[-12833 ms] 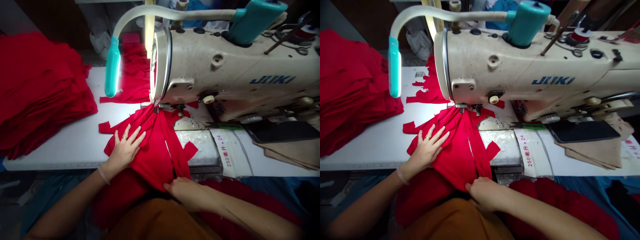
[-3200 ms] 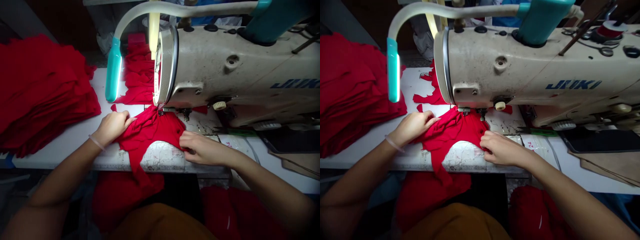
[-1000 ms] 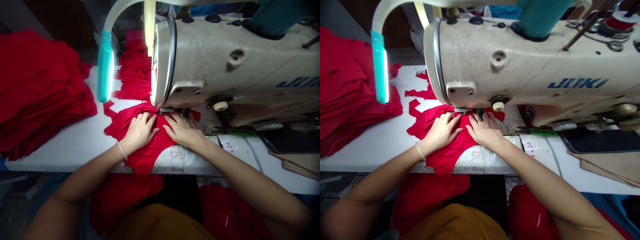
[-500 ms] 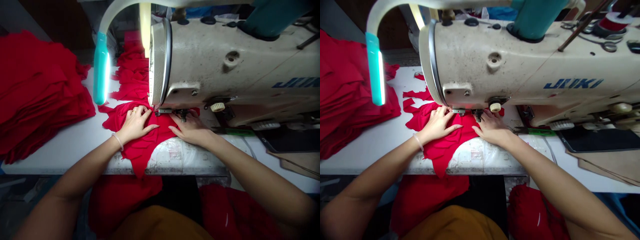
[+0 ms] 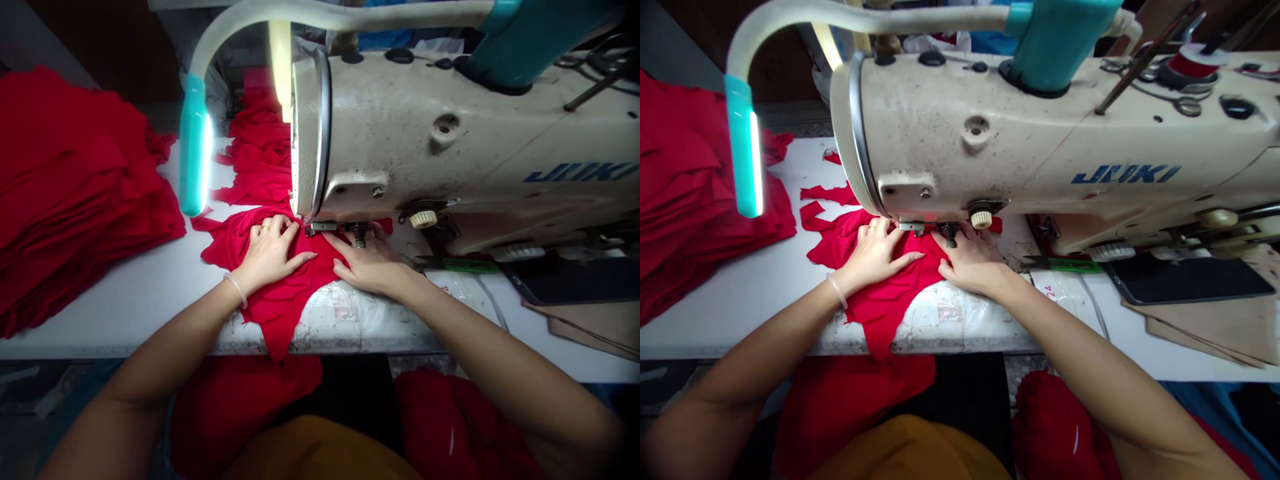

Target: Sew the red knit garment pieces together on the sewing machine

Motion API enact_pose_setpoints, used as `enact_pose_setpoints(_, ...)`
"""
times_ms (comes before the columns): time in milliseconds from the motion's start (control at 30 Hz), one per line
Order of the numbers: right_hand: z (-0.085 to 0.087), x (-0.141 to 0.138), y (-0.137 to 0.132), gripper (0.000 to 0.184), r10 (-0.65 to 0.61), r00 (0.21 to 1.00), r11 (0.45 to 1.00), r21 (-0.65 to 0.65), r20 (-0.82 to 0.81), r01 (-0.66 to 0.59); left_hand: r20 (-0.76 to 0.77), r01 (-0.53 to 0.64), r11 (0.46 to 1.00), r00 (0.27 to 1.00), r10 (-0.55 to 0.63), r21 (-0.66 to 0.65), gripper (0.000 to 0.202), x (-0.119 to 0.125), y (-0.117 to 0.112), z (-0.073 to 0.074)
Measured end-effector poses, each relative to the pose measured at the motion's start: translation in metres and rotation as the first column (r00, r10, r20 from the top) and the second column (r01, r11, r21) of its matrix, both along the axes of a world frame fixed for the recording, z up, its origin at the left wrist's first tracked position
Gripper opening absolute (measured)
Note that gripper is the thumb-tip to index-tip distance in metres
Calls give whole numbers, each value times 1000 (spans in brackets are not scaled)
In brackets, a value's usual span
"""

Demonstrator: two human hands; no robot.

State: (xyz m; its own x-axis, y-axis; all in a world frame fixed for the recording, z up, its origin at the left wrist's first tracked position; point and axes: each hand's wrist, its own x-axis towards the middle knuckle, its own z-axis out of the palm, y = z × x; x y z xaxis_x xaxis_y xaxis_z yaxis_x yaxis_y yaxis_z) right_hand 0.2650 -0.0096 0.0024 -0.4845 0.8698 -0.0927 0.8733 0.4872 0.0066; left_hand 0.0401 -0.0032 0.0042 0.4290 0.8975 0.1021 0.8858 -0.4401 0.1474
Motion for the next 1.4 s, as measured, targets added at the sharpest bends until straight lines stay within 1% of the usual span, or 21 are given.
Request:
enact_pose_setpoints(167, 6, -2, -3, 62, -16, 999, 999, -36, 33, 17, -2, 3, 1000, 1000, -3, -3, 68, 0, 0, 0)
enact_pose_setpoints(333, 11, -5, -6, 62, -18, 998, 999, -32, 61, 20, -10, 1, 1000, 1000, -1, 9, 69, 0, 0, 0)
enact_pose_setpoints(467, 10, -6, -6, 61, -35, 998, 998, -43, 57, 38, 7, 3, 1000, 1000, -3, 7, 67, 0, 0, -1)
enact_pose_setpoints(633, 6, -6, -6, 61, -45, 998, 999, -24, 38, 46, 20, 5, 1000, 1000, -5, 9, 65, -1, 1, 0)
enact_pose_setpoints(767, 6, -6, -7, 62, -42, 998, 999, -22, 37, 43, 1, 6, 1000, 1000, -6, 17, 66, -1, 1, -2)
enact_pose_setpoints(867, 7, -7, -6, 62, -55, 998, 998, -29, 38, 56, -5, 17, 1000, 1000, -17, 15, 67, -1, 5, -4)
enact_pose_setpoints(933, 6, -7, -7, 62, -69, 997, 997, -28, 33, 70, -4, 23, 1000, 1000, -23, 5, 67, -2, 7, 0)
enact_pose_setpoints(1000, 5, -6, -12, 60, -78, 997, 997, -13, 13, 78, 12, 25, 1000, 1000, -25, 0, 65, -3, 2, 8)
enact_pose_setpoints(1067, 3, -3, -26, 56, -63, 997, 996, 62, -50, 66, 87, 12, 1000, 996, -14, 15, 55, -5, -19, 19)
enact_pose_setpoints(1100, 2, 0, -35, 55, -40, 994, 991, 124, -102, 53, 146, 25, 1000, 989, -27, 18, 47, -7, -36, 23)
enact_pose_setpoints(1133, 0, 3, -47, 53, -6, 986, 980, 197, -167, 39, 222, 54, 998, 973, -57, 21, 38, -9, -57, 23)
enact_pose_setpoints(1167, -1, 6, -59, 52, 37, 970, 963, 269, -238, 29, 286, 133, 991, 950, -124, -13, 31, -11, -81, 19)
enact_pose_setpoints(1200, -4, 10, -71, 51, 81, 949, 945, 326, -304, 24, 327, 326, 944, 898, -293, -49, 28, -15, -106, 11)
enact_pose_setpoints(1233, -7, 12, -82, 50, 122, 925, 931, 366, -359, 19, 341, 543, 835, 805, -486, -93, 28, -19, -130, -1)
enact_pose_setpoints(1267, -11, 15, -91, 50, 155, 904, 919, 393, -398, 16, 335, 656, 741, 737, -587, -146, 30, -25, -151, -16)
enact_pose_setpoints(1300, -16, 16, -98, 50, 177, 888, 911, 413, -425, 16, 301, 661, 717, 746, -595, -220, 40, -32, -167, -32)
enact_pose_setpoints(1333, -21, 17, -103, 51, 185, 877, 905, 425, -443, 24, 247, 601, 732, 799, -548, -321, 49, -40, -177, -49)
enact_pose_setpoints(1367, -26, 18, -106, 51, 183, 870, 899, 436, -459, 41, 206, 516, 753, 856, -475, -408, 50, -48, -181, -63)
enact_pose_setpoints(1400, -30, 18, -108, 52, 176, 862, 891, 449, -476, 66, 169, 410, 784, 911, -375, -466, 49, -56, -180, -74)
